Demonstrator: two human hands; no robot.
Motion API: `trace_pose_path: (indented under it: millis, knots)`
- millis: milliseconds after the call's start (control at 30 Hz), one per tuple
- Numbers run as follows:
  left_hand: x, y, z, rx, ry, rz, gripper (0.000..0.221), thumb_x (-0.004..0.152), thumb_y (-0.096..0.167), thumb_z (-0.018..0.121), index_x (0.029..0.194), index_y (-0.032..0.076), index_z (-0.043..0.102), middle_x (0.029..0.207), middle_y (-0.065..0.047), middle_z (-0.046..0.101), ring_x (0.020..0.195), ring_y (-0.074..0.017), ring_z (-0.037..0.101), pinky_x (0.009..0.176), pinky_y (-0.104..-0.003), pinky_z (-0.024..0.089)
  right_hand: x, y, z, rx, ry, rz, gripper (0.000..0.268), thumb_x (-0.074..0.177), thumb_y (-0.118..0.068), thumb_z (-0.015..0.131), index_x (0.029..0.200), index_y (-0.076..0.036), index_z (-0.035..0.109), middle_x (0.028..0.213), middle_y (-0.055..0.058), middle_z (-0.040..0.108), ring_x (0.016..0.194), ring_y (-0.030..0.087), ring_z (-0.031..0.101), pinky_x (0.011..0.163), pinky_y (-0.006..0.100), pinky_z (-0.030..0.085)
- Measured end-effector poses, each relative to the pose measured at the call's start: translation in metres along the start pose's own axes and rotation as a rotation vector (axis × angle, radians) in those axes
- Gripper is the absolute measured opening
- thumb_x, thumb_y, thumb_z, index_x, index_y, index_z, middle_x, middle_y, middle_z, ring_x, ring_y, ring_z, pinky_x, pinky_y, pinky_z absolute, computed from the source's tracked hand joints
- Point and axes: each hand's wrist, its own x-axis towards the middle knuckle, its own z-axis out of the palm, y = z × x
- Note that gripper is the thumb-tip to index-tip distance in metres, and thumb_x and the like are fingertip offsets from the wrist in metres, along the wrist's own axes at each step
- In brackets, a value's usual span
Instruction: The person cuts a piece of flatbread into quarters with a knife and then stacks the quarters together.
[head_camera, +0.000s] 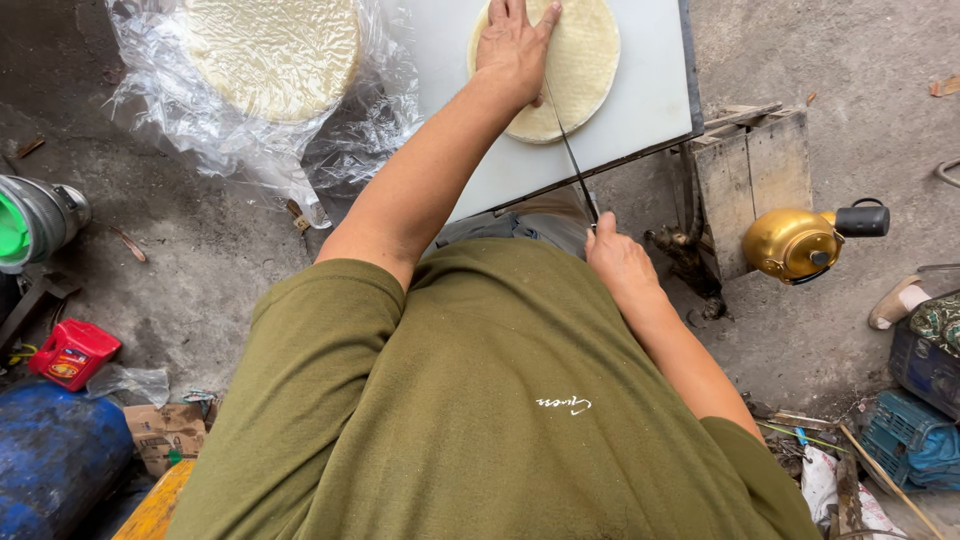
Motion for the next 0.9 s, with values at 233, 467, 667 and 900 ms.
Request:
trace_pose_path:
  millis: [233,467,667,900]
  knots:
    - [-0.015,-0.018,0.021,-0.193,0.251,0.073,0.117,0.064,0.031,0.097,0.16,0.018,0.032,0.143,-0.024,0.039,0.13,-0.0402,0.043,0.103,-0.043,0.048,-0.043,0.026,-0.035,-0.024,0.317,-0.178,0.058,0.106,-0.033,0.049,0.154,-0.005,0.034,0.091,0.031,0.069,0.078,0.049,0.067,0.072,0.058,0.055]
    - [-0.029,-0.036,0.051,-0.427,0.534,-0.357,0.057,0.088,0.033,0.081,0.124,-0.001,0.053,0.129,-0.02,0.048,0.122,-0.0374,0.049,0.099,-0.047,0.048,0.061,0.004,-0.028,-0.119,0.721,-0.426,0.063,0.11,-0.015,0.057,0.165,-0.011,0.029,0.095,0.019,0.052,0.072,0.036,0.06,0.059,0.047,0.055]
    - [-0.015,-0.037,0.038,-0.533,0.399,-0.556,0.052,0.086,0.037,0.078,0.118,0.002,0.054,0.125,-0.017,0.053,0.122,-0.0365,0.051,0.1,-0.051,0.047,0.113,-0.012,-0.009,-0.238,0.781,-0.449,0.078,0.096,-0.008,0.062,0.165,-0.019,0.028,0.096,0.016,0.049,0.079,0.033,0.055,0.063,0.046,0.055]
    - [-0.004,-0.033,0.023,-0.546,0.336,-0.623,0.058,0.08,0.034,0.08,0.121,0.002,0.053,0.128,-0.018,0.053,0.124,-0.0377,0.049,0.096,-0.054,0.048,0.121,-0.006,-0.007,-0.268,0.756,-0.477,0.08,0.096,-0.008,0.064,0.166,-0.017,0.027,0.096,0.018,0.048,0.079,0.035,0.055,0.063,0.046,0.054]
